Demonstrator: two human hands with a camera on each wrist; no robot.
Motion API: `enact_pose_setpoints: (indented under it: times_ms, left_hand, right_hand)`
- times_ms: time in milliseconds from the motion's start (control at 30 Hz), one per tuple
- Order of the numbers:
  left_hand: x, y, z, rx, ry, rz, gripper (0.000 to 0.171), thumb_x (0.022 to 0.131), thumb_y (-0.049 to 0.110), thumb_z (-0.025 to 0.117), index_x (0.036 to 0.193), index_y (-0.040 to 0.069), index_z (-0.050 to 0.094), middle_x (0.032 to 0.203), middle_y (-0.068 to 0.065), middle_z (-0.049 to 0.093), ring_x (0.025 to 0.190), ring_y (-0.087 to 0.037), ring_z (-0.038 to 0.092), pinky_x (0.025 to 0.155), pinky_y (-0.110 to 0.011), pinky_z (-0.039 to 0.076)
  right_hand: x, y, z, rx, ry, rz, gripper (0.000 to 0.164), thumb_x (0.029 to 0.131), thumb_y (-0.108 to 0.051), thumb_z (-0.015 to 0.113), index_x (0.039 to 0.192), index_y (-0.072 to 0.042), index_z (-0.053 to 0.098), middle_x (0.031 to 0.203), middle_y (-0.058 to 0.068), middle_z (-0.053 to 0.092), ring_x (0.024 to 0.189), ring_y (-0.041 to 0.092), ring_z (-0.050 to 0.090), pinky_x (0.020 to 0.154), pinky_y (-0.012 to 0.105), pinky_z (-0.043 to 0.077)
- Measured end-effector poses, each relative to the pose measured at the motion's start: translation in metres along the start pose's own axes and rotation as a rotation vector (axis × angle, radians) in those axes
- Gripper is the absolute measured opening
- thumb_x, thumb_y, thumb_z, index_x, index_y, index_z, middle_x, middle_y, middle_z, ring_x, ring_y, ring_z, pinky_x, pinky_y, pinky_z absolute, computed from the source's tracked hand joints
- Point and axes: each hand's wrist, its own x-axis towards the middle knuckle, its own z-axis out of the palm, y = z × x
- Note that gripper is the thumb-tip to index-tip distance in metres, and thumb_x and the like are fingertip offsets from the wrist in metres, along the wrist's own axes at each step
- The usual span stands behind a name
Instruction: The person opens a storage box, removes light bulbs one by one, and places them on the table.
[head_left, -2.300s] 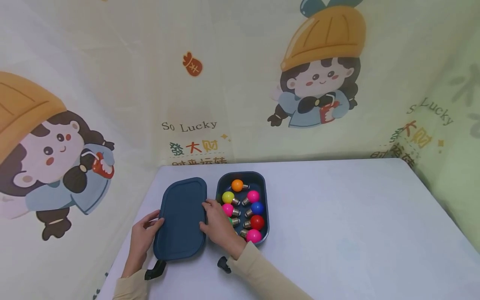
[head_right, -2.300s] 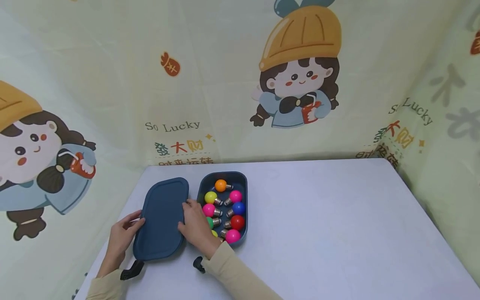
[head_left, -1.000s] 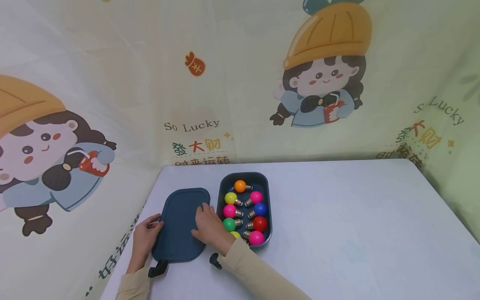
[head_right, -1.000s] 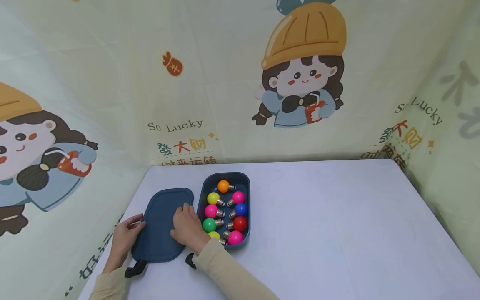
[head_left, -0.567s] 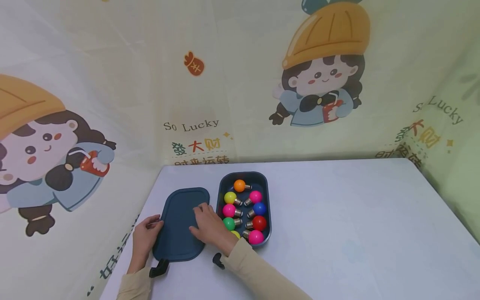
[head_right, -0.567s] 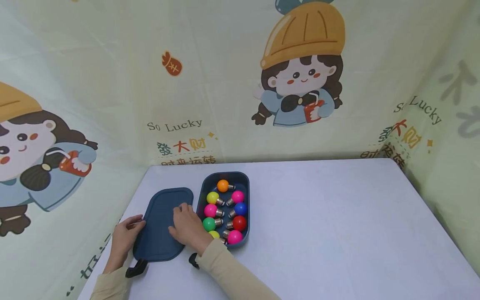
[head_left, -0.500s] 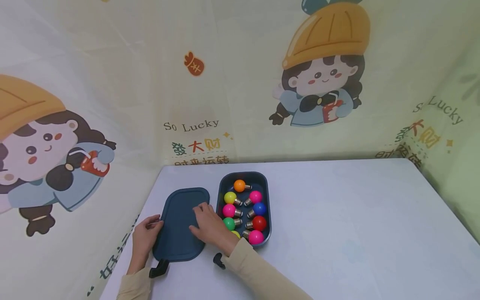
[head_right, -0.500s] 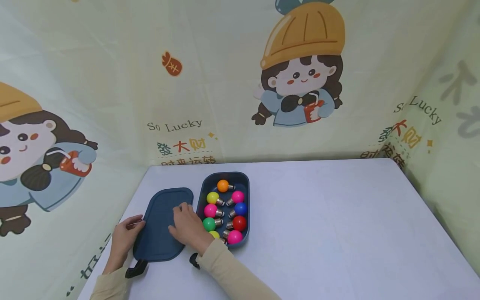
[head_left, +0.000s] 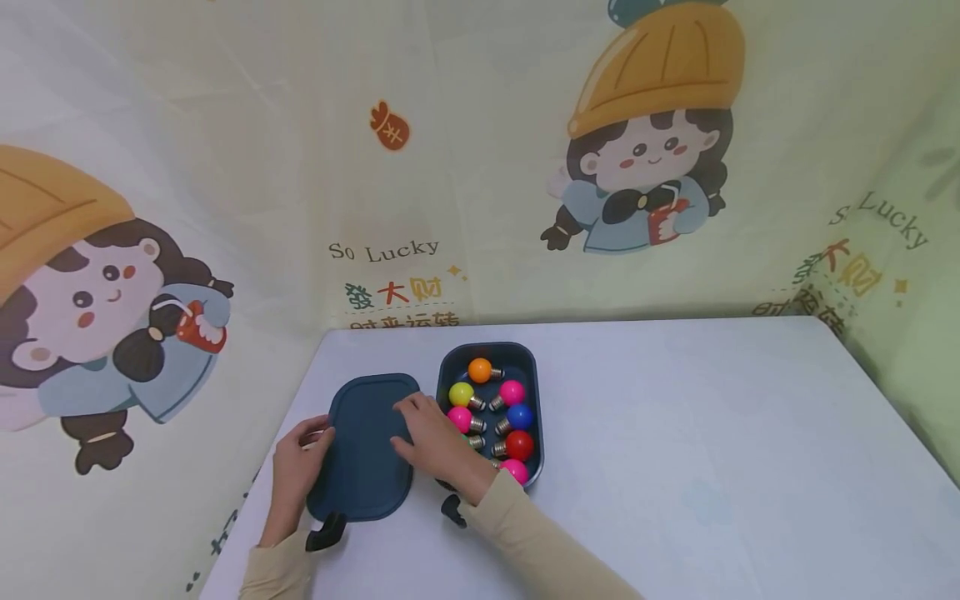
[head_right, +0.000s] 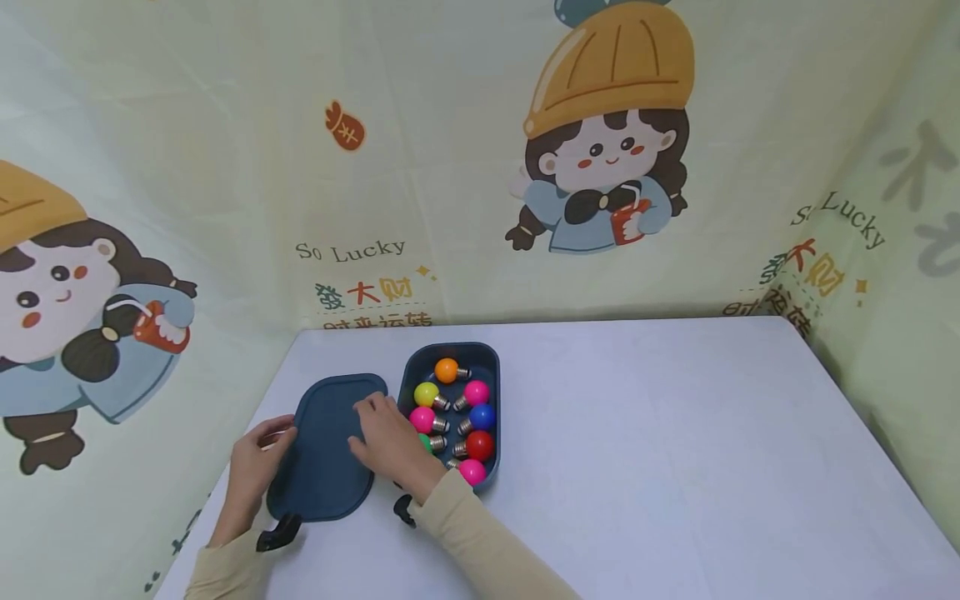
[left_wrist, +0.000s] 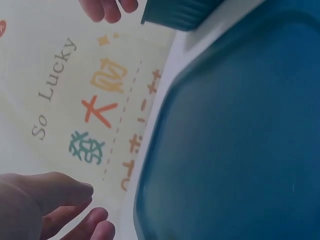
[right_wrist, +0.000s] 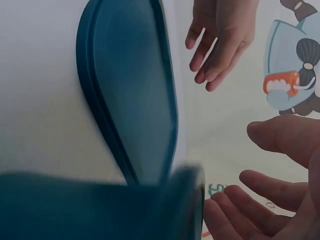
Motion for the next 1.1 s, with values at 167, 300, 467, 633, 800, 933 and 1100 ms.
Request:
enact_pose_setpoints:
  times_ms: [167,300,467,633,800,933,1100]
  left_hand:
    - [-0.003,0.008,0.005,-0.030,0.036,0.057,0.030,0.098,0.018,0.062,0.123,0.003,0.067,0.116,-0.019,0.069,0.098,-0.020,0.061,0.071,-0.005,0.039]
    - [-0.005,0.014,0.011,-0.073,0.053,0.102,0.026,0.097,0.014,0.063,0.120,0.002,0.069,0.111,-0.018,0.070,0.088,-0.004,0.056,0.071,-0.002,0.038]
    - [-0.008,0.025,0.019,-0.116,0.025,0.138,0.026,0.097,0.014,0.064,0.120,0.003,0.068,0.112,-0.016,0.070,0.087,0.002,0.055,0.073,-0.002,0.040]
    - [-0.013,0.035,0.027,-0.155,-0.024,0.151,0.027,0.097,0.014,0.064,0.122,0.003,0.067,0.113,-0.014,0.069,0.091,-0.002,0.058,0.075,-0.003,0.042]
    - [-0.018,0.044,0.034,-0.184,-0.069,0.168,0.028,0.098,0.015,0.064,0.123,0.003,0.067,0.113,-0.014,0.069,0.094,-0.006,0.060,0.078,-0.006,0.043]
    - [-0.020,0.052,0.040,-0.220,-0.097,0.191,0.028,0.098,0.016,0.064,0.122,0.002,0.067,0.112,-0.013,0.069,0.094,-0.007,0.062,0.080,-0.009,0.046]
    - [-0.022,0.064,0.050,-0.250,-0.126,0.200,0.029,0.097,0.018,0.065,0.123,0.005,0.067,0.112,-0.011,0.070,0.097,-0.014,0.065,0.080,-0.013,0.048]
  right_hand:
    - [-0.003,0.004,-0.006,-0.004,0.018,0.007,0.048,0.096,-0.025,0.067,0.139,-0.008,0.052,0.137,0.007,0.051,0.124,0.019,0.048,0.093,0.023,0.052]
    - [-0.006,0.005,-0.014,-0.027,0.032,0.006,0.049,0.096,-0.026,0.066,0.140,-0.007,0.052,0.138,0.008,0.050,0.124,0.019,0.049,0.090,0.022,0.053]
    - [-0.011,0.009,-0.028,-0.069,0.055,-0.014,0.049,0.095,-0.025,0.068,0.138,-0.006,0.053,0.137,0.009,0.051,0.123,0.020,0.051,0.091,0.024,0.054]
    - [-0.015,0.018,-0.037,-0.104,0.061,-0.028,0.047,0.096,-0.025,0.067,0.138,-0.007,0.053,0.136,0.008,0.052,0.122,0.019,0.051,0.095,0.025,0.052]
    - [-0.019,0.026,-0.045,-0.128,0.064,-0.034,0.048,0.096,-0.025,0.067,0.138,-0.006,0.053,0.136,0.009,0.052,0.125,0.020,0.050,0.094,0.027,0.053]
    - [-0.021,0.032,-0.050,-0.164,0.065,-0.037,0.049,0.096,-0.025,0.067,0.138,-0.004,0.053,0.138,0.011,0.052,0.127,0.023,0.049,0.094,0.030,0.053]
    - [-0.025,0.040,-0.058,-0.208,0.064,-0.026,0.050,0.096,-0.023,0.067,0.139,-0.001,0.052,0.140,0.013,0.051,0.130,0.025,0.048,0.097,0.031,0.052]
